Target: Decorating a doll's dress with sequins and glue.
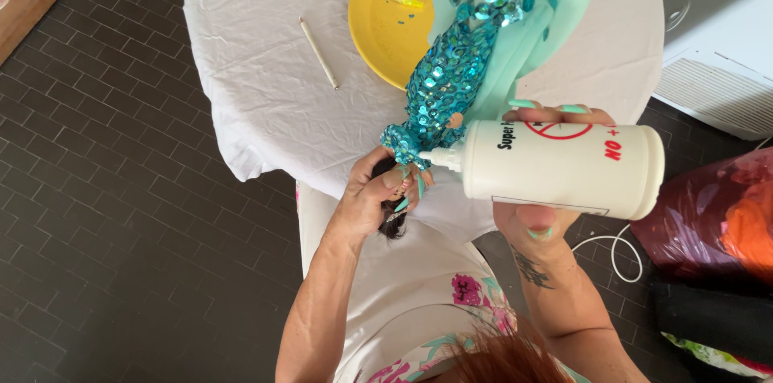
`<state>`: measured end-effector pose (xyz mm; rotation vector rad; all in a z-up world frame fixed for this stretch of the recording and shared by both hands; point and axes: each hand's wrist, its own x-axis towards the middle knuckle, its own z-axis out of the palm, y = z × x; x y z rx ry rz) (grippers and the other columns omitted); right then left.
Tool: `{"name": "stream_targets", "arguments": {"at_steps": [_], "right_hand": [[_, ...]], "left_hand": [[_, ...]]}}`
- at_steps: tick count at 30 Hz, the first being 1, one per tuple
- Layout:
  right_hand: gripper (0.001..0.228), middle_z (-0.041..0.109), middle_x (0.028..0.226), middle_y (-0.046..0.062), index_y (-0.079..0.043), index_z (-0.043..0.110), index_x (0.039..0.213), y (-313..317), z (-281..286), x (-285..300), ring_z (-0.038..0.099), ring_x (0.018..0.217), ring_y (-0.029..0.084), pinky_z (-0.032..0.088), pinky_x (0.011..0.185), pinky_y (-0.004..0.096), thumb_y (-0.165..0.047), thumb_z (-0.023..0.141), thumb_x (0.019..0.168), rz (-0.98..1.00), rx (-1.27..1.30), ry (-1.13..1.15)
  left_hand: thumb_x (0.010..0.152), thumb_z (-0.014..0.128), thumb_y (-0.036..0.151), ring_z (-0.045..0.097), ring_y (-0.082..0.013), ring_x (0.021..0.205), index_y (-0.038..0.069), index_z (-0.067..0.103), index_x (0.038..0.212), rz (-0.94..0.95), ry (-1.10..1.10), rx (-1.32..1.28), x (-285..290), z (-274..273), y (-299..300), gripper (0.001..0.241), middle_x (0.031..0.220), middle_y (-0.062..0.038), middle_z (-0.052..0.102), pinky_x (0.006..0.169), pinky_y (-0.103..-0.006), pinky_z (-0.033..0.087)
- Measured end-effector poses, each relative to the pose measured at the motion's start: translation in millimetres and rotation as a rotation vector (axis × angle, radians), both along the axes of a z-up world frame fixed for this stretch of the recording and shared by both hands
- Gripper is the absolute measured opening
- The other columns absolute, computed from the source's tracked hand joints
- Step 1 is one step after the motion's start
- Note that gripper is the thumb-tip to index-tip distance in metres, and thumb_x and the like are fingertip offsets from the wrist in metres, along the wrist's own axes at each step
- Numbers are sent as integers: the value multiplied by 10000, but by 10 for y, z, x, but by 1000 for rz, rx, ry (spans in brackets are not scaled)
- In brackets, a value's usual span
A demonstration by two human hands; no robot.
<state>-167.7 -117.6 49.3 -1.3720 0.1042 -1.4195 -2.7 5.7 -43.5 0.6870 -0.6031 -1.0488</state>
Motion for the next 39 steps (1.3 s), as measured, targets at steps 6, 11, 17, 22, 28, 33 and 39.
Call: {"name": "stream_targets", "arguments": {"at_steps": [6,11,17,22,28,33,39], "right_hand": [[1075,751,1422,132,-161,511,1548,2,-7,2,748,1341,286,565,1311,464,-760,971,784,-26,13,-31],[1073,727,1409,147,-135,487,1608,-6,-24,67,742,1332,259,628,1269,482,-812,881,875,-120,-52,-49],[1118,730,1419,92,-148,494,1626,10,-93,51,750,1346,202,641,1233,431,-847,869,839,-102,-52,-84],[1070,724,1415,62,-156,514,1604,66,-61,73,744,1367,201,625,1255,454,-793,914,843,-66,-13,-99],[1112,649,1445,126,-96,469,1613,-83,-157,44,748,1280,294,643,1174,468,-847,797,861,-222,-136,-120],[1046,568,1468,57,-76,483,1571,-91,-104,20,732,1259,251,667,1151,483,-790,793,873,-229,-208,-173],[1080,711,1378,175,-147,454,1567,-73,-159,-40,771,1275,314,654,1233,473,-802,846,803,-173,-201,-62]], "left_hand": [[1049,654,45,654,-322,681,57,573,888,0,1,-16,-9,-26,-4,181,792,-81,528,873,-476,589],[1020,667,55,589,-277,623,67,581,868,15,24,20,-5,0,5,176,759,-53,521,876,-478,601],[946,674,38,615,-339,565,11,664,932,-23,62,-6,56,-264,-1,32,879,-238,722,657,-461,532],[855,670,136,571,-311,566,27,605,895,-22,14,46,67,-116,11,132,800,-174,663,510,-385,462],[942,641,15,646,-339,627,21,640,920,11,42,56,57,-240,-3,24,791,-85,552,660,-453,556],[973,640,34,635,-313,614,-41,686,1062,-22,-13,34,53,-195,2,125,845,-147,627,602,-409,540],[1035,587,-2,691,-313,727,21,612,993,6,-94,-35,16,27,18,54,814,-116,598,940,-544,636]]}}
